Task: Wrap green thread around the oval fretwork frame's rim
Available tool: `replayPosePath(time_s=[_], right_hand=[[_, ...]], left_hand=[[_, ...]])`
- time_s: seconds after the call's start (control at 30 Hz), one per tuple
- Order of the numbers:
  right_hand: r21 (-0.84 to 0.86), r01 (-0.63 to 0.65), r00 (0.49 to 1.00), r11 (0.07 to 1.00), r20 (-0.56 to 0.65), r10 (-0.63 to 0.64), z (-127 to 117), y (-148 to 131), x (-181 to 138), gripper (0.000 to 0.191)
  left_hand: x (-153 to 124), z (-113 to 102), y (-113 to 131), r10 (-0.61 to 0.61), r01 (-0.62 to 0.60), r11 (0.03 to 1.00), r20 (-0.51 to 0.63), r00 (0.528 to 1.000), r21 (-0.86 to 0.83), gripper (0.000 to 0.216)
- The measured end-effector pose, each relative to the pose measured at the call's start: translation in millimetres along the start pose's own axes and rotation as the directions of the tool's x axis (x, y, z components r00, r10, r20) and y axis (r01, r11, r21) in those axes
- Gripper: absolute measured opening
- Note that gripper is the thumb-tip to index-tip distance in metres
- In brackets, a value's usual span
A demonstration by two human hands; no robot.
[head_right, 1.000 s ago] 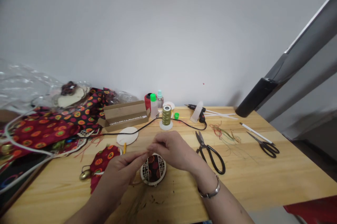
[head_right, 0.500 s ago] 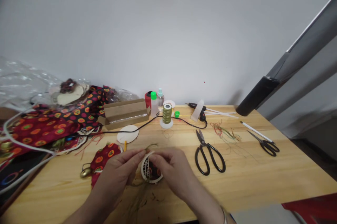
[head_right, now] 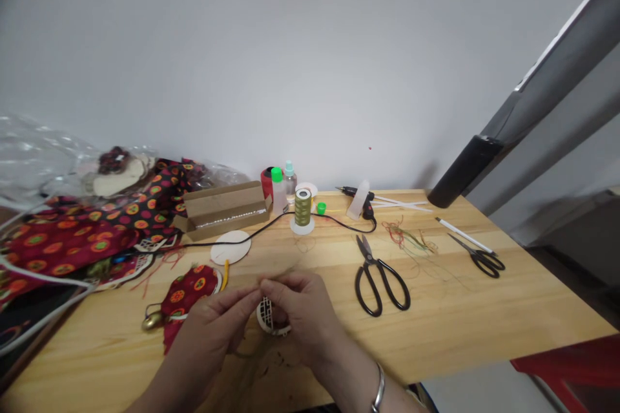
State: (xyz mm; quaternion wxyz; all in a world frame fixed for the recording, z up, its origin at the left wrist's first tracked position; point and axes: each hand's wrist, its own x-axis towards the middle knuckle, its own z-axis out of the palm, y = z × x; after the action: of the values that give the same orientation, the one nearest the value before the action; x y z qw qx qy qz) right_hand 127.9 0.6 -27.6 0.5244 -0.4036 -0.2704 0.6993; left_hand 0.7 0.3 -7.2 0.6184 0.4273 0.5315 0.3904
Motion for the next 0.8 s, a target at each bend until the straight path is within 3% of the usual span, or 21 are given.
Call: replayPosePath(time_s=[0.4, 0.8], right_hand=[[-0.067, 0.035, 0.990, 0.997, -0.132, -0.044, -3, -8, 9, 0.024], [-0.153, 0.115, 0.983, 0.981, -0.126, -0.135, -8, -15, 13, 0.022]], left_hand=[[-3, -7, -5, -0.063, 0.063, 0.997, -0.016, 0.998, 0.037, 0.027], [-13, -5, -2, -0.014, 0.017, 0.999, -0.077, 0.997, 0.037, 0.018]])
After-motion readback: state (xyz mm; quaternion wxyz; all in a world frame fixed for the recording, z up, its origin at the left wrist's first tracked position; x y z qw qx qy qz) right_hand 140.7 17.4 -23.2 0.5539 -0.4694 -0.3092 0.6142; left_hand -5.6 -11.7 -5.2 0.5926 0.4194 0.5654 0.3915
